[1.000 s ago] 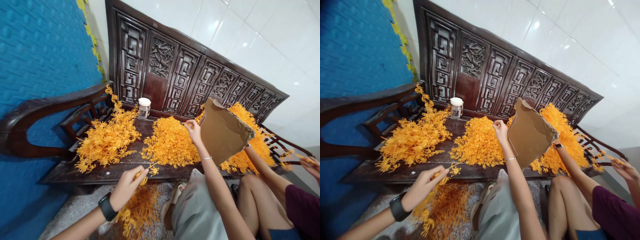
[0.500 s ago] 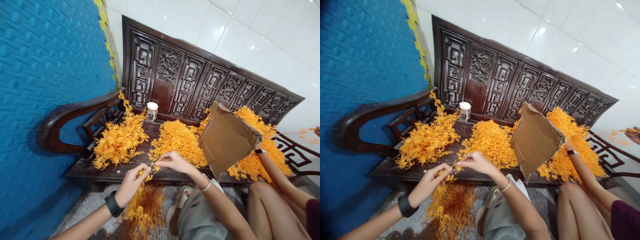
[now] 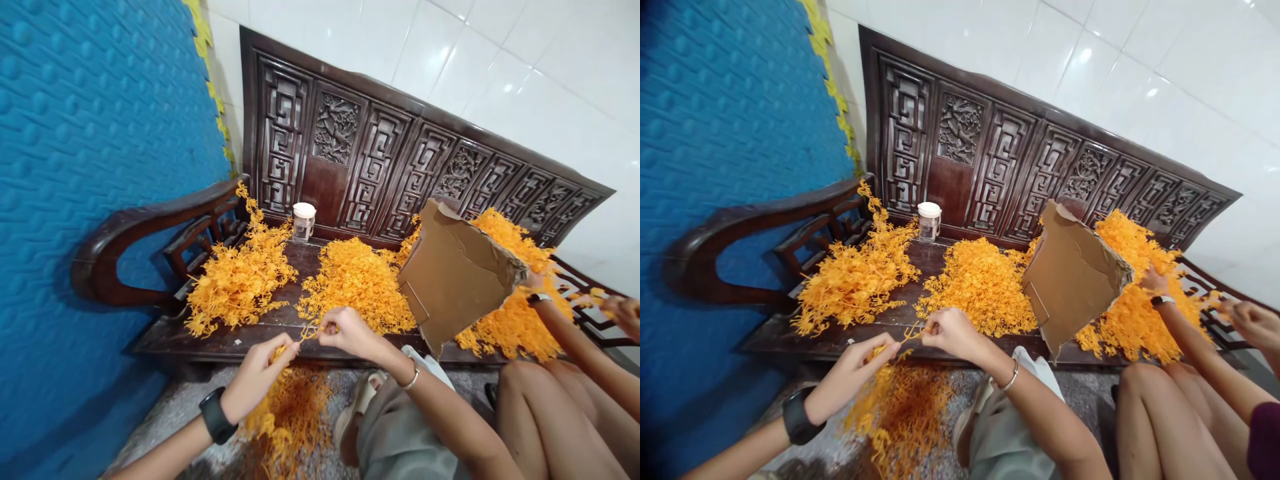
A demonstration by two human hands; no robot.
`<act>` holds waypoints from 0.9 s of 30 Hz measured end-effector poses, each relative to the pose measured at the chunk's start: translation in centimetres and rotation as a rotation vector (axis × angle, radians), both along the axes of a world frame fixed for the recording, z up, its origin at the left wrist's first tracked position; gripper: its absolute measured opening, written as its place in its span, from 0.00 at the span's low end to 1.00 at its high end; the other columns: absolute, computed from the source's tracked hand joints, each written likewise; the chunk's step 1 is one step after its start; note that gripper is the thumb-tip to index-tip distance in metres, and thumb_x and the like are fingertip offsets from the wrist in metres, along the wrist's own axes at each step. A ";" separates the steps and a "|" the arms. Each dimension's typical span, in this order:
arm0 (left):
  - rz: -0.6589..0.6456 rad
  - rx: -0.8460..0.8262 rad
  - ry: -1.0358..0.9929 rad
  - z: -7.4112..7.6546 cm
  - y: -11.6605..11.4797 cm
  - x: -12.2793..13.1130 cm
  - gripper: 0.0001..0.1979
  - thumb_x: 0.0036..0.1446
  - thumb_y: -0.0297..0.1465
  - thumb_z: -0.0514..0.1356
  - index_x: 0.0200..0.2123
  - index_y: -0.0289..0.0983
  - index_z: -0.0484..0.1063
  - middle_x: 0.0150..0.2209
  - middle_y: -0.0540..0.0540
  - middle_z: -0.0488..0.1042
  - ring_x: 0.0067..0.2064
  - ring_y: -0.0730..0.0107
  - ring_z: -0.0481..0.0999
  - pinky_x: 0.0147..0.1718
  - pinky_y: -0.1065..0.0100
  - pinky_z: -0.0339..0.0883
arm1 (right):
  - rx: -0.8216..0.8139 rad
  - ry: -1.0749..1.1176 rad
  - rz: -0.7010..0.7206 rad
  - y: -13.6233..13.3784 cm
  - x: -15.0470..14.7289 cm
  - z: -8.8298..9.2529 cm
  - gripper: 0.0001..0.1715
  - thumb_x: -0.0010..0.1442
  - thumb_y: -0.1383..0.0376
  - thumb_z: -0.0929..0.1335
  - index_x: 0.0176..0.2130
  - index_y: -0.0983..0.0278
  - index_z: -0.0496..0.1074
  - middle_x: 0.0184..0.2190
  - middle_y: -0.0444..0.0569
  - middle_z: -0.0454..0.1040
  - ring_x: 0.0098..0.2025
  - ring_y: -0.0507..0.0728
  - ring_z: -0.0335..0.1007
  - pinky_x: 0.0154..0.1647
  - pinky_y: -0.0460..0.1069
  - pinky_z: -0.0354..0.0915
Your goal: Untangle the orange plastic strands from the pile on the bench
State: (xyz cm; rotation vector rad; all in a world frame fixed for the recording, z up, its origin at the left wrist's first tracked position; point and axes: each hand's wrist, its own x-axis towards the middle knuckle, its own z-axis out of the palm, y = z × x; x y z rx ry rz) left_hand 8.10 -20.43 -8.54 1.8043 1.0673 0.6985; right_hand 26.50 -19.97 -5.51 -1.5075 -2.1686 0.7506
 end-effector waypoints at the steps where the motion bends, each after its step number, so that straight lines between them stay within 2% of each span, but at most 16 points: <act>1: -0.012 0.008 0.004 -0.1 0.0 0.1 0.18 0.55 0.44 0.48 0.21 0.38 0.59 0.21 0.55 0.56 0.24 0.73 0.58 0.25 0.71 0.51 | 0.097 -0.105 -0.010 -0.2 -0.2 -0.1 0.03 0.49 0.71 0.67 0.24 0.67 0.69 0.22 0.44 0.69 0.26 0.49 0.62 0.31 0.44 0.58; 3: -0.016 0.003 0.000 -0.1 -0.1 0.2 0.19 0.55 0.44 0.47 0.20 0.38 0.58 0.20 0.54 0.55 0.25 0.72 0.57 0.25 0.71 0.52 | 0.231 -0.252 -0.054 -0.3 0.0 -0.2 0.05 0.51 0.71 0.66 0.24 0.67 0.68 0.23 0.45 0.69 0.28 0.51 0.63 0.34 0.45 0.58; 5: 0.013 -0.003 -0.017 0.2 -0.3 -0.3 0.19 0.54 0.45 0.48 0.20 0.38 0.57 0.20 0.54 0.55 0.25 0.72 0.57 0.25 0.71 0.52 | 0.325 -0.357 -0.210 0.4 1.7 0.0 0.07 0.53 0.71 0.64 0.24 0.67 0.67 0.24 0.48 0.70 0.29 0.53 0.64 0.35 0.47 0.58; 7: 0.060 -0.005 -0.039 0.8 -0.6 -1.1 0.18 0.53 0.45 0.49 0.20 0.38 0.58 0.20 0.54 0.57 0.25 0.72 0.58 0.25 0.71 0.54 | 0.398 -0.418 -0.456 1.8 5.1 0.4 0.10 0.55 0.72 0.62 0.23 0.67 0.67 0.25 0.52 0.69 0.29 0.54 0.63 0.34 0.48 0.58; 8: 0.079 -0.008 -0.046 1.1 -0.9 -1.5 0.17 0.53 0.45 0.50 0.20 0.38 0.59 0.21 0.54 0.58 0.26 0.71 0.59 0.25 0.72 0.55 | 0.436 -0.392 -0.542 2.6 7.1 0.7 0.10 0.56 0.71 0.61 0.25 0.67 0.68 0.26 0.53 0.70 0.30 0.55 0.64 0.35 0.49 0.58; 9: 0.090 -0.010 -0.050 1.5 -1.1 -1.9 0.17 0.52 0.44 0.52 0.21 0.38 0.60 0.21 0.53 0.59 0.26 0.71 0.60 0.25 0.72 0.55 | 0.483 -0.337 -0.560 3.4 9.1 0.9 0.10 0.58 0.69 0.61 0.28 0.67 0.68 0.28 0.53 0.71 0.32 0.56 0.64 0.37 0.49 0.59; 11: 0.083 -0.008 -0.040 2.2 -1.6 -2.4 0.17 0.52 0.45 0.53 0.21 0.39 0.61 0.21 0.54 0.59 0.26 0.71 0.60 0.25 0.73 0.56 | 0.517 -0.264 -0.492 4.9 12.3 1.0 0.10 0.58 0.67 0.61 0.30 0.66 0.70 0.33 0.53 0.71 0.37 0.57 0.65 0.41 0.49 0.59; 13: 0.052 -0.011 -0.016 2.7 -1.9 -2.2 0.18 0.52 0.46 0.52 0.20 0.39 0.60 0.20 0.54 0.59 0.24 0.72 0.60 0.24 0.73 0.55 | 0.455 -0.269 -0.434 5.9 13.9 0.6 0.08 0.57 0.67 0.62 0.31 0.66 0.71 0.34 0.52 0.71 0.38 0.56 0.65 0.41 0.49 0.59; 17: 0.003 0.001 0.003 2.8 -1.6 -1.0 0.18 0.53 0.45 0.51 0.19 0.39 0.60 0.19 0.54 0.58 0.24 0.72 0.59 0.24 0.73 0.55 | 0.224 -0.352 -0.379 7.0 13.7 -0.7 0.08 0.57 0.69 0.63 0.37 0.66 0.70 0.31 0.49 0.72 0.32 0.54 0.65 0.35 0.46 0.58; 21: -0.017 -0.008 0.031 2.1 -0.7 -0.7 0.18 0.55 0.44 0.50 0.20 0.38 0.60 0.19 0.55 0.58 0.23 0.73 0.61 0.25 0.73 0.55 | 0.153 -0.400 -0.388 7.5 13.4 -1.0 0.12 0.56 0.69 0.64 0.43 0.68 0.68 0.28 0.49 0.72 0.29 0.53 0.65 0.31 0.45 0.56; 27: -0.014 -0.058 0.014 1.2 0.2 -1.0 0.17 0.55 0.44 0.50 0.22 0.39 0.62 0.17 0.56 0.59 0.21 0.73 0.64 0.24 0.73 0.56 | 0.090 -0.460 -0.346 7.7 13.7 -1.5 0.09 0.56 0.70 0.64 0.37 0.66 0.72 0.30 0.50 0.74 0.31 0.53 0.67 0.32 0.44 0.57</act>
